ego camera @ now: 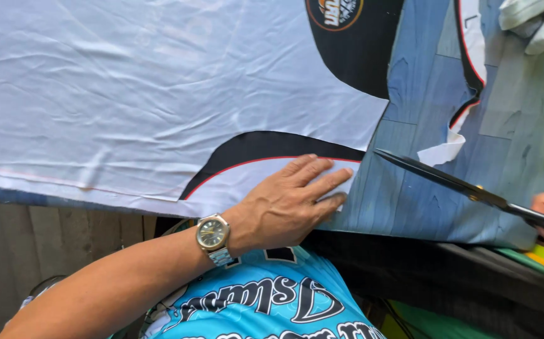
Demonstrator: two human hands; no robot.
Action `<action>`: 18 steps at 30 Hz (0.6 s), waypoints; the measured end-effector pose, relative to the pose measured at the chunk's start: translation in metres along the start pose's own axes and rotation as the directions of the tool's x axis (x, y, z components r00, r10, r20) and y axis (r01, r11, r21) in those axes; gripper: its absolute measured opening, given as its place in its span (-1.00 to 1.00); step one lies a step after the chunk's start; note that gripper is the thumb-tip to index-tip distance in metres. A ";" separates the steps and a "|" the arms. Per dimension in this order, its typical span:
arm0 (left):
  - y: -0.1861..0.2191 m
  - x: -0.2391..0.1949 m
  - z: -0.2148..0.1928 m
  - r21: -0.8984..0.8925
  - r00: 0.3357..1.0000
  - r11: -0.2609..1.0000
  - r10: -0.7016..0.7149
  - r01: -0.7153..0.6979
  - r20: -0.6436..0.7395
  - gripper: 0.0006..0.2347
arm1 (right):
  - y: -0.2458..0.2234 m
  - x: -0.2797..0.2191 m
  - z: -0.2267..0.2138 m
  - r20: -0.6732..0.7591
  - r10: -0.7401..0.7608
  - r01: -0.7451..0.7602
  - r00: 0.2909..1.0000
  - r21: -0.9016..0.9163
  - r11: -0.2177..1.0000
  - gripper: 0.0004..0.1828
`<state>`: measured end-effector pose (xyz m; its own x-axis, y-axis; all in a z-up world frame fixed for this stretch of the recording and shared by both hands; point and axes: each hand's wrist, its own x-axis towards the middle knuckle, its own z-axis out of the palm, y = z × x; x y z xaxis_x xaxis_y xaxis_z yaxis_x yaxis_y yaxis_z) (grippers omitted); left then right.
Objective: Cutting out a jersey pattern from a piece of fabric using scissors
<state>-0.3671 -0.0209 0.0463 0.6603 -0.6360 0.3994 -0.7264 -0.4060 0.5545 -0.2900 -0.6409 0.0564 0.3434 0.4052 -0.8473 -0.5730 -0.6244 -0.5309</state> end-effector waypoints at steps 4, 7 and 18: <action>-0.005 -0.006 0.008 0.067 0.999 0.997 -0.020 0.022 -0.029 -0.85 | -0.053 0.017 0.020 0.066 0.012 -0.015 0.998 0.042 0.999 -0.37; -0.008 -0.012 0.013 0.065 0.999 0.998 0.004 -0.002 -0.034 -0.85 | -0.064 0.038 0.011 0.223 0.198 -0.201 0.954 -0.012 0.980 -0.42; -0.012 -0.016 0.015 0.102 0.999 0.994 0.041 -0.041 0.000 -0.76 | -0.119 0.071 0.029 0.106 0.276 -0.236 0.955 -0.289 0.928 -0.42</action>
<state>-0.3720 -0.0160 0.0221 0.6296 -0.6525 0.4218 -0.7687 -0.4444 0.4600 -0.2194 -0.5186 0.0600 0.0907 0.2856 -0.9541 -0.3976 -0.8679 -0.2976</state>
